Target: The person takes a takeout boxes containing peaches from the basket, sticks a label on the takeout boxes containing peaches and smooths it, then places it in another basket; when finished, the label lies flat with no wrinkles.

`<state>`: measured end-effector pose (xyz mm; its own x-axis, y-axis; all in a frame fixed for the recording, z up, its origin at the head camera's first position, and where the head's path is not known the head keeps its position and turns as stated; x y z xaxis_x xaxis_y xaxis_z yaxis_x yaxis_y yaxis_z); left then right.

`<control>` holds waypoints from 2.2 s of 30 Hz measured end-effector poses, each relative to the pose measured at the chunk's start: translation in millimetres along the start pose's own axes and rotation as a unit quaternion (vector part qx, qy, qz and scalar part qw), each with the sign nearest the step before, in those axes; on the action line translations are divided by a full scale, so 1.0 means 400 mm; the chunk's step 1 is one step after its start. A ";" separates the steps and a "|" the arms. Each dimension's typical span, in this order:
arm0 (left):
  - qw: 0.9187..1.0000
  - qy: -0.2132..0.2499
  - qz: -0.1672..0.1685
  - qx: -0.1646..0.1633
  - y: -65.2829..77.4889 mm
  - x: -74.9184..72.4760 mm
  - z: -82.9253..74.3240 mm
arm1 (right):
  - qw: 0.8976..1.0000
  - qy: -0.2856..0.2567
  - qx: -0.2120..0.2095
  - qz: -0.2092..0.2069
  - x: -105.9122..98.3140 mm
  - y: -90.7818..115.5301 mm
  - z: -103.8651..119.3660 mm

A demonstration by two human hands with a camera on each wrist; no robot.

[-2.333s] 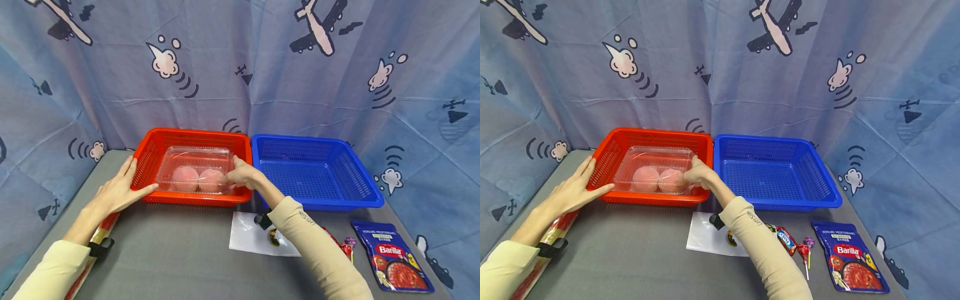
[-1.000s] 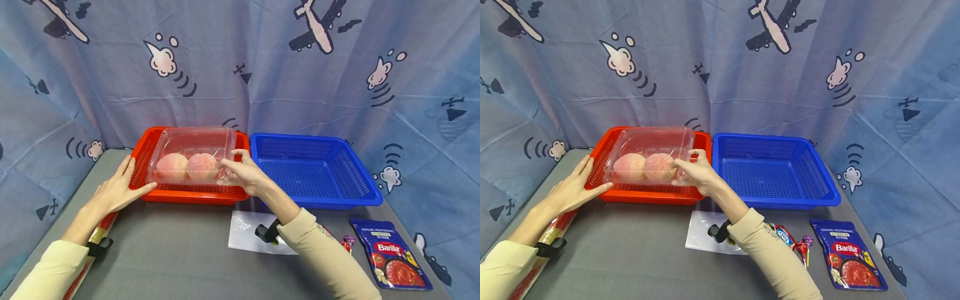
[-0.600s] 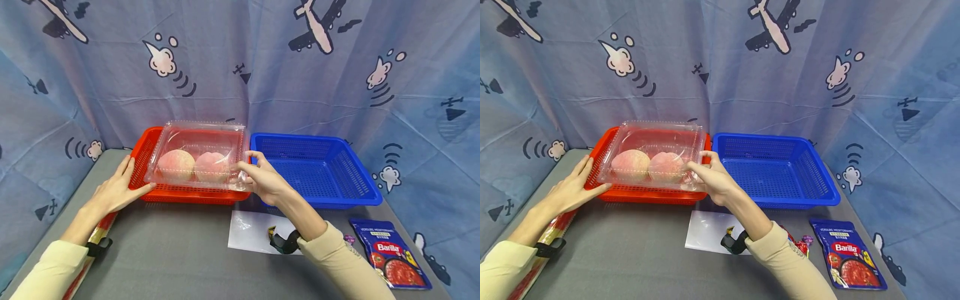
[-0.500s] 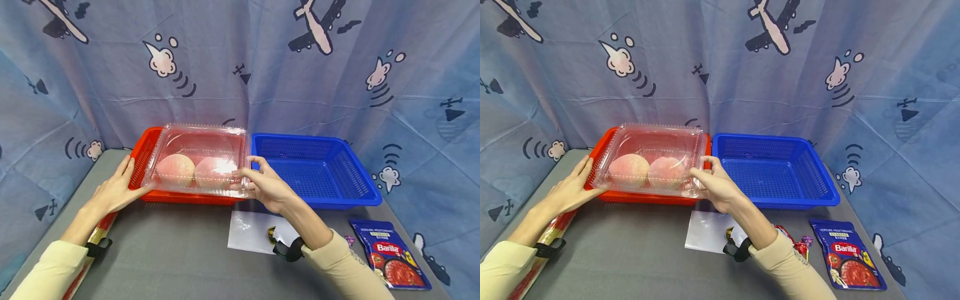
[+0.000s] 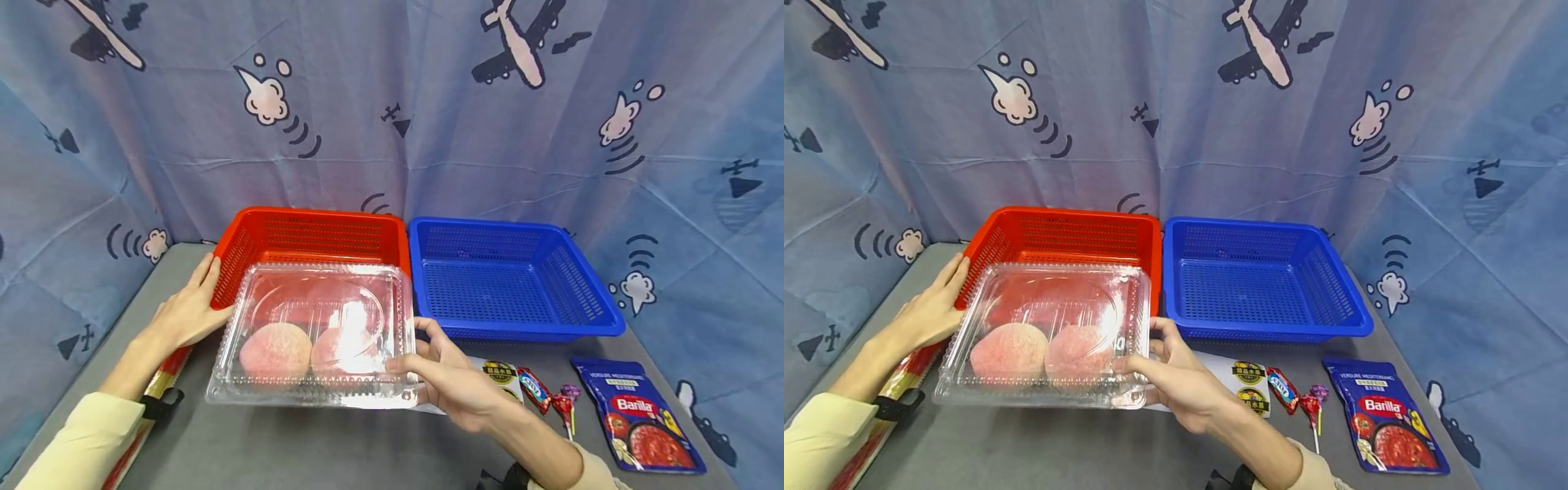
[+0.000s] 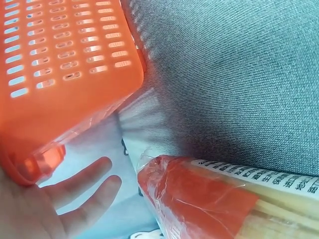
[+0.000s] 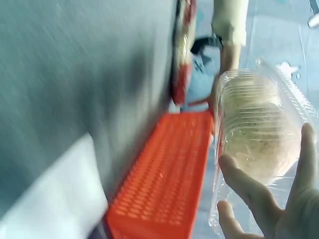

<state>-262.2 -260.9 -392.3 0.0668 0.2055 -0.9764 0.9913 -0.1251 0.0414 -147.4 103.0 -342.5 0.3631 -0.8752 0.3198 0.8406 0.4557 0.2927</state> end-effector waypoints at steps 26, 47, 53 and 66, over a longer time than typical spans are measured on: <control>1.000 0.008 0.007 -0.014 -0.002 0.004 -0.004 | 0.998 0.000 0.051 -0.024 -0.011 -0.011 -0.230; 0.999 0.032 -0.007 -0.012 -0.002 0.003 -0.003 | 0.998 0.042 0.047 -0.029 -0.021 -0.045 -0.250; 0.998 0.032 -0.047 -0.021 0.013 -0.003 -0.004 | 0.995 0.087 0.052 -0.014 -0.031 -0.042 -0.249; 0.981 0.041 -0.189 0.033 0.165 -0.040 -0.095 | 0.928 0.344 -0.144 -0.020 -0.144 -0.004 -0.095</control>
<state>-193.4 -235.7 -365.7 -0.2933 0.3257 -0.8988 0.9375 -0.0862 -0.3372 -154.6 146.6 -395.7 0.4173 -0.8316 -0.3664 0.8951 0.4457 0.0079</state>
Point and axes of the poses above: each hand's wrist, its own y-axis away from the middle knuckle, its own x-axis out of the palm, z = x × y, the point moved 7 cm from there along -y, towards the middle knuckle, and after that the axes turned 7 degrees about -y, right-handed, at the moved point
